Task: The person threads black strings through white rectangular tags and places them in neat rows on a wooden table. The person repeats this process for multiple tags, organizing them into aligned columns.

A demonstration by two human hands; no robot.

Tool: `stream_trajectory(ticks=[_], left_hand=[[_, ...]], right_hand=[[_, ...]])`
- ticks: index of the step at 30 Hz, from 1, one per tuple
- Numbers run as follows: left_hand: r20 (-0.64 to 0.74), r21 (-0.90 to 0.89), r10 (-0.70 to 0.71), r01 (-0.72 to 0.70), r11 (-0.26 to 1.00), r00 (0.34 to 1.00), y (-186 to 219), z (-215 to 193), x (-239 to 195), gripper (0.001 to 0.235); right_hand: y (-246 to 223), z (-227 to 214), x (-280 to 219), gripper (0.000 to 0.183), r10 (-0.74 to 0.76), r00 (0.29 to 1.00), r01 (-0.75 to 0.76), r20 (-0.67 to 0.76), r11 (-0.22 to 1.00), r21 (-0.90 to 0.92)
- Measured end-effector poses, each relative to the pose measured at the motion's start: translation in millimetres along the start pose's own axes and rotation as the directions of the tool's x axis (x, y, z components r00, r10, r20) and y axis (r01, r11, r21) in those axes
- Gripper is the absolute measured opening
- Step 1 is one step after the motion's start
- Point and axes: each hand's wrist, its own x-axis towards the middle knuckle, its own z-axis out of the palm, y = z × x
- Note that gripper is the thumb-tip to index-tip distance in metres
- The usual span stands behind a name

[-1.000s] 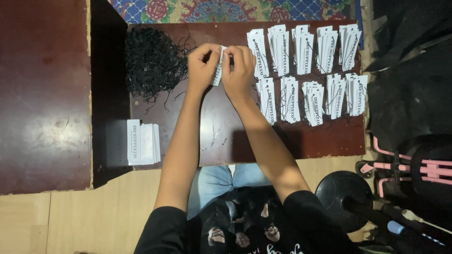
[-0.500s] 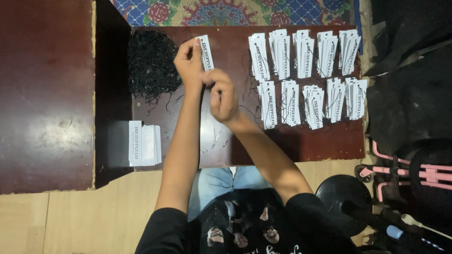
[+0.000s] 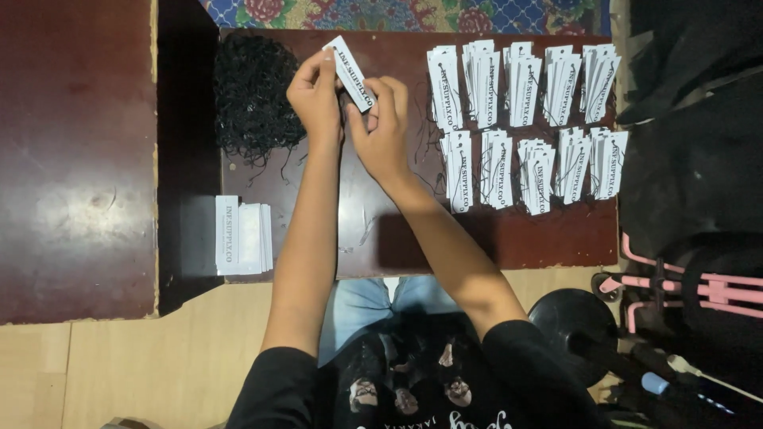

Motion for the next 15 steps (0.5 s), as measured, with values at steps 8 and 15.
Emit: stream_trajectory(ticks=[8,15], left_hand=[[0.095,-0.049,0.037,-0.033,0.998,0.995,14.7,3.6,-10.6,0.020],[0.146,-0.168,0.040,-0.015,0.986,0.989,19.1,6.3,-12.3,0.022]], right_hand=[[28.9,8.1,-3.0,0.033,-0.080,0.997,0.079,0.002,0.989,-0.128],[21.0,0.8,1.7,0.028,-0.173,0.983,0.161,-0.056,0.970,-0.181]])
